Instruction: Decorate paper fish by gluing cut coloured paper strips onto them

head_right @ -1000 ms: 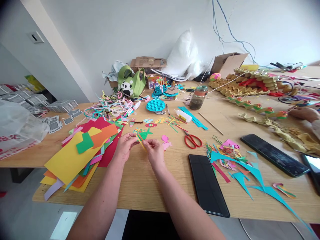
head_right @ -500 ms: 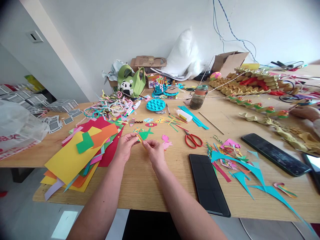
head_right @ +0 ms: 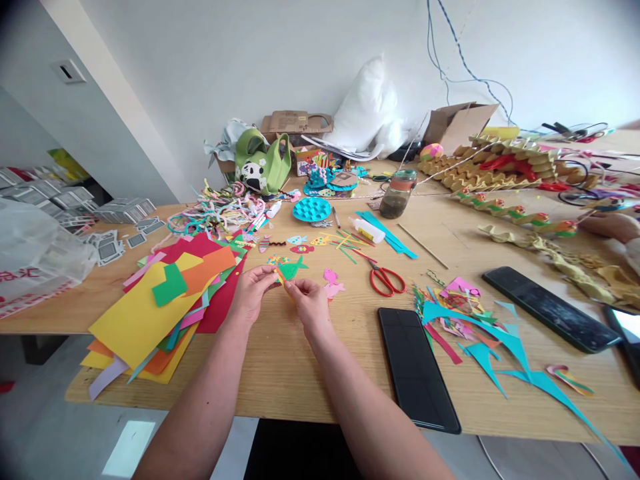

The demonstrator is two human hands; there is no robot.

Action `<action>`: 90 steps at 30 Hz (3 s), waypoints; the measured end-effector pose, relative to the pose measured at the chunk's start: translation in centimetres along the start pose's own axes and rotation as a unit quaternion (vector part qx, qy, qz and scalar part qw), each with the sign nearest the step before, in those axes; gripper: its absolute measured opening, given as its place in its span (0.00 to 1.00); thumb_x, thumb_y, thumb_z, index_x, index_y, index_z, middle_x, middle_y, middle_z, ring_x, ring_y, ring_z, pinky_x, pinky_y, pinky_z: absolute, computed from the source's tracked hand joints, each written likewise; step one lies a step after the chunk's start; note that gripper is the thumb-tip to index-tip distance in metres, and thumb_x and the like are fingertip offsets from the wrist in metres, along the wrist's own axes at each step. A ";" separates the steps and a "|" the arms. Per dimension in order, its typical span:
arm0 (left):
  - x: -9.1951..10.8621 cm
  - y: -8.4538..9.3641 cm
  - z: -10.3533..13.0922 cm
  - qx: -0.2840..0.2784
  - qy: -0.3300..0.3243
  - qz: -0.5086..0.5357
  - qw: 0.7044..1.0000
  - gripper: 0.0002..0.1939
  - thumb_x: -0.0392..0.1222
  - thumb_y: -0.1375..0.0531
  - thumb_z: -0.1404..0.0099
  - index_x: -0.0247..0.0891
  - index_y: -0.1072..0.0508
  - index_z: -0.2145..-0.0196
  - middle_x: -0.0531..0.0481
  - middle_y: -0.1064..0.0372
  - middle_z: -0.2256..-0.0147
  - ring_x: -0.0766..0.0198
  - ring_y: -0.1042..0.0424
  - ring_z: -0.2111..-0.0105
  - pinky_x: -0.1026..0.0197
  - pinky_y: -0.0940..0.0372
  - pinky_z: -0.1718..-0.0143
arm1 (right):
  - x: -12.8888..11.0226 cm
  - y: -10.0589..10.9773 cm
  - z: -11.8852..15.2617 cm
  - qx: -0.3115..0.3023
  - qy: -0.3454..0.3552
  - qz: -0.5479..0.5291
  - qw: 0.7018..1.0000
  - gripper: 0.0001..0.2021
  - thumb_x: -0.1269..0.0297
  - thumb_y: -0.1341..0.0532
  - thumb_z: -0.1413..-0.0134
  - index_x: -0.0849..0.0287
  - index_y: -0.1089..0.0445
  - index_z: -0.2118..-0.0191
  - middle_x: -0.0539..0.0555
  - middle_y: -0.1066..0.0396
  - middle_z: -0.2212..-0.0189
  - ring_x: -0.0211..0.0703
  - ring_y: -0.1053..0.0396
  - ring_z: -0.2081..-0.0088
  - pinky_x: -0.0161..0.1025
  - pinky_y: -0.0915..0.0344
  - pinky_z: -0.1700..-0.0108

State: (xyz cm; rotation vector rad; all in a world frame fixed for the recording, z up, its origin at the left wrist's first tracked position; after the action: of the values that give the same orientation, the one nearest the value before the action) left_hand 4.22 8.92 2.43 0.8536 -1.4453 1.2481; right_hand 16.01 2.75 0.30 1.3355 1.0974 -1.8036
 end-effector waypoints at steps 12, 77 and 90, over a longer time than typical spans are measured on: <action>-0.1 -0.1 -0.1 -0.010 0.010 0.004 1.000 0.08 0.39 0.32 0.56 0.37 0.23 0.74 0.51 0.26 0.75 0.63 0.28 0.73 0.56 0.31 0.61 | 0.0 0.0 0.1 0.008 -0.011 -0.001 1.000 0.20 0.49 0.29 0.72 0.62 0.28 0.78 0.46 0.37 0.84 0.32 0.49 0.79 0.35 0.55 0.74; -0.3 -0.5 0.3 -0.015 0.044 0.001 0.999 0.07 0.39 0.34 0.56 0.37 0.22 0.75 0.50 0.24 0.73 0.62 0.27 0.71 0.57 0.29 0.63 | -0.5 0.0 0.5 0.030 0.016 0.032 0.999 0.15 0.52 0.34 0.66 0.60 0.32 0.79 0.46 0.40 0.85 0.33 0.48 0.80 0.35 0.52 0.75; -0.4 -0.4 0.3 -0.001 0.063 0.008 0.998 0.06 0.39 0.33 0.58 0.38 0.23 0.78 0.51 0.26 0.75 0.63 0.28 0.73 0.59 0.29 0.66 | -0.4 0.0 0.4 0.036 0.020 0.039 0.998 0.14 0.54 0.35 0.65 0.60 0.32 0.78 0.46 0.38 0.84 0.33 0.47 0.80 0.34 0.51 0.75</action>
State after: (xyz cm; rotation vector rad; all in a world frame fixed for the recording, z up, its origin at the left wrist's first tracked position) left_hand 4.66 8.50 2.14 0.7506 -1.3552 1.2887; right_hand 15.91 2.39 0.72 1.4420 0.9942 -1.7814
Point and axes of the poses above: each hand's wrist, its own z-axis away from the middle knuckle, its own y-axis out of the back of the hand, x = y × z, the point moved 5 cm from there along -z, towards the middle knuckle
